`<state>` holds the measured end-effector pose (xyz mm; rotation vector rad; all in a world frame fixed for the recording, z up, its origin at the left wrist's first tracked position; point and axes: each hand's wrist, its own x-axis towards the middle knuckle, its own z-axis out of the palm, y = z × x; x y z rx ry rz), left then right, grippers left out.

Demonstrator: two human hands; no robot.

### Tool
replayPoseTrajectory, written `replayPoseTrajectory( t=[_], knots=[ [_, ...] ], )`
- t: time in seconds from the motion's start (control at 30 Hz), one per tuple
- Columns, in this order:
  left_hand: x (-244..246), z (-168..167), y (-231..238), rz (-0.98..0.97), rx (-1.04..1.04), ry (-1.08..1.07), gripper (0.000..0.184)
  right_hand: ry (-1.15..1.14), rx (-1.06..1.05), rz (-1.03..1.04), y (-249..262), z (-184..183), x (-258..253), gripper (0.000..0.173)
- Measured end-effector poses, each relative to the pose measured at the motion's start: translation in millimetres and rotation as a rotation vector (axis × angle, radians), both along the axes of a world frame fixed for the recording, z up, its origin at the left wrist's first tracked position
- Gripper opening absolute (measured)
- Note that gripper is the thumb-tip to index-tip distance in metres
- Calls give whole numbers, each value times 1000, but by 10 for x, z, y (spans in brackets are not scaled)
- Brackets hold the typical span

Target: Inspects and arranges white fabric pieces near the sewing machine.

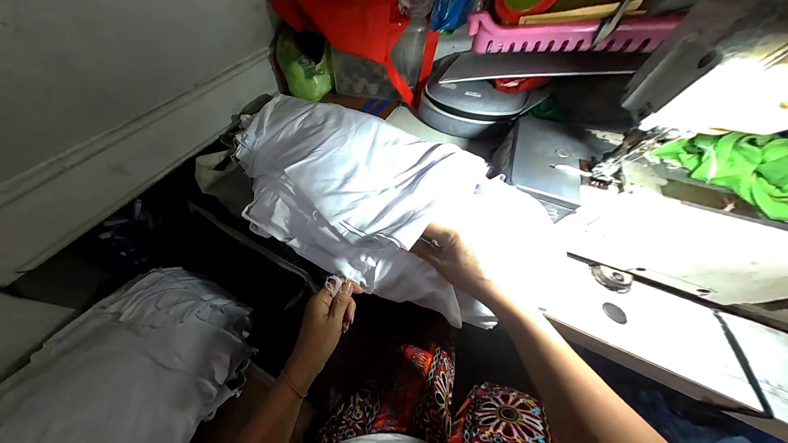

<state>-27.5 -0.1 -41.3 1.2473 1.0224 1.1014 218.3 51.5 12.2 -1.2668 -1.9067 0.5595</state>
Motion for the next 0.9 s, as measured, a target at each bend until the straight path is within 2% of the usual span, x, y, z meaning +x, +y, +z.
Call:
replayPoseTrajectory(
  t=[0.13,0.23,0.43,0.57,0.63,0.73,0.8,0.9],
  knots=[
    [19,30,31,21,9,-44,29,79,-71,69,21,39,71,7],
    [26,68,64,34,15,-54,29,134,-179,26,76,214,17,10],
    [-109,101,109,51,-15,-67,33,331,-268,-47,59,409,16,12],
    [-291,160,262,183,26,-2,32,288,-357,15,66,362,114,16],
    [-394,196,397,272,106,110,31,253,-363,21,26,265,162,23],
    [-500,272,633,340,272,443,35,261,-325,4,3,141,186,24],
    [-463,418,776,317,324,609,40,272,-308,-7,7,100,194,20],
    [-322,542,970,230,380,727,40,319,-284,4,9,57,197,21]
  ],
)
